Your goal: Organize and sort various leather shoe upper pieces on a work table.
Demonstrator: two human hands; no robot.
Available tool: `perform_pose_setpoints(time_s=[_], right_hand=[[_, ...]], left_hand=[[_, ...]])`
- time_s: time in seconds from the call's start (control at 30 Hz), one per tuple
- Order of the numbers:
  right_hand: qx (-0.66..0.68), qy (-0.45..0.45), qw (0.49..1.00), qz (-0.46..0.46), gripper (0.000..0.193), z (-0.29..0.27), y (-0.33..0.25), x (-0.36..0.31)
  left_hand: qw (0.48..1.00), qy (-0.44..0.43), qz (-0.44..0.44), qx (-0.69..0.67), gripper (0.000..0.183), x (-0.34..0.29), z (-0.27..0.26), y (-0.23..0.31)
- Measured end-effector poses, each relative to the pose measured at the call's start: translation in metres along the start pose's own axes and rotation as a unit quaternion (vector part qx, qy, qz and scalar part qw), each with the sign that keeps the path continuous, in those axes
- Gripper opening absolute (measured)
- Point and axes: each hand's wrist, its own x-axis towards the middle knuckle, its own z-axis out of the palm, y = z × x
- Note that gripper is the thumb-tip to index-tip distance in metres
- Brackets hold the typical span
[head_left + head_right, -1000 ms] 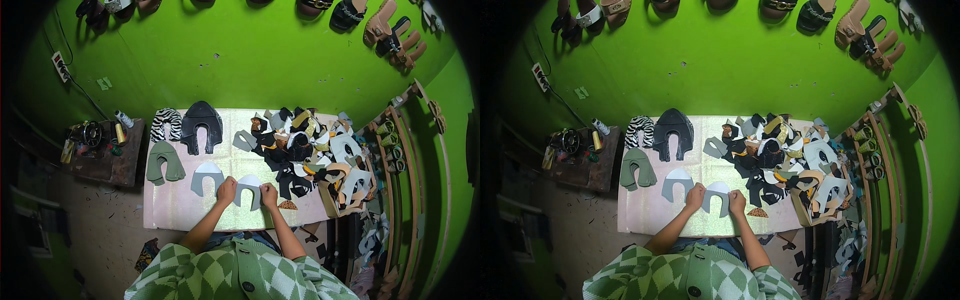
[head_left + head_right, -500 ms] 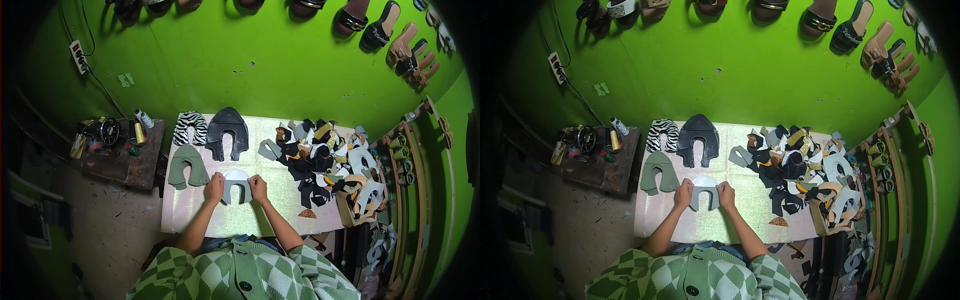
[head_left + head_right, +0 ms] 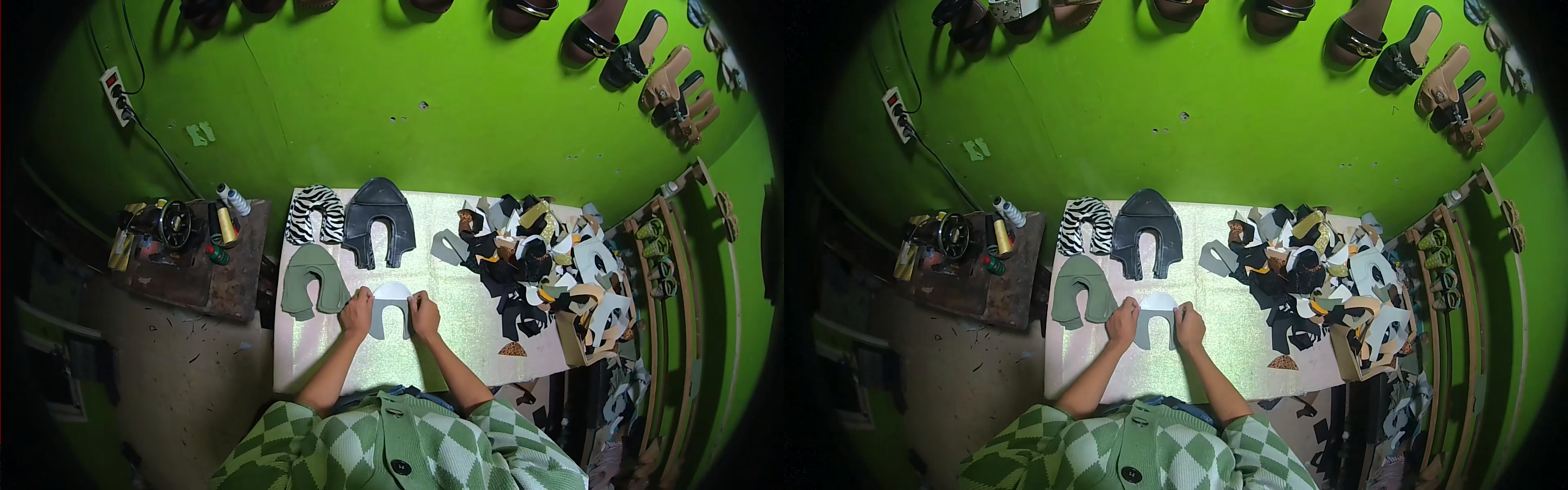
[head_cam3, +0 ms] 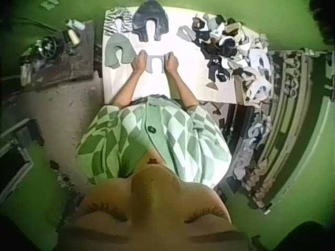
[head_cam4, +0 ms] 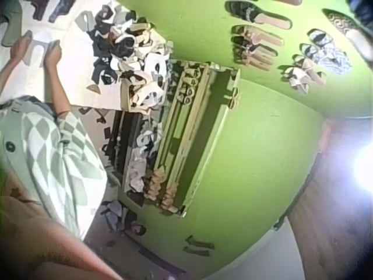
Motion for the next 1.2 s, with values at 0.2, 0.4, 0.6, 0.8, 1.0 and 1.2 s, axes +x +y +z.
perform_pose_setpoints(time_s=[0.2, 0.4, 0.6, 0.8, 1.0, 1.2], right_hand=[[-0.001, 0.007, 1.0, -0.001, 0.021, -0.008, -0.008, -0.001], [-0.064, 0.015, 0.994, -0.089, 0.023, -0.012, -0.008, -0.004], [-0.075, -0.024, 0.957, -0.28, 0.044, -0.018, -0.003, -0.02], [-0.207, -0.116, 0.93, -0.281, 0.054, -0.008, 0.017, -0.033], [-0.202, -0.121, 0.926, -0.296, 0.055, -0.011, 0.018, -0.031], [0.11, -0.19, 0.957, -0.191, 0.04, -0.036, 0.015, 0.015]], left_hand=[[0.997, 0.054, 0.044, -0.025, 0.014, -0.001, 0.004, -0.002], [0.999, 0.037, 0.014, 0.001, 0.015, -0.008, -0.003, 0.01], [0.988, 0.06, 0.12, 0.074, 0.038, -0.031, 0.0, 0.014], [0.955, -0.045, 0.222, 0.192, 0.063, -0.046, 0.026, -0.002], [0.955, -0.085, 0.204, 0.201, 0.068, -0.047, 0.026, 0.001], [0.985, -0.026, 0.14, 0.101, 0.056, -0.035, 0.035, 0.014]])
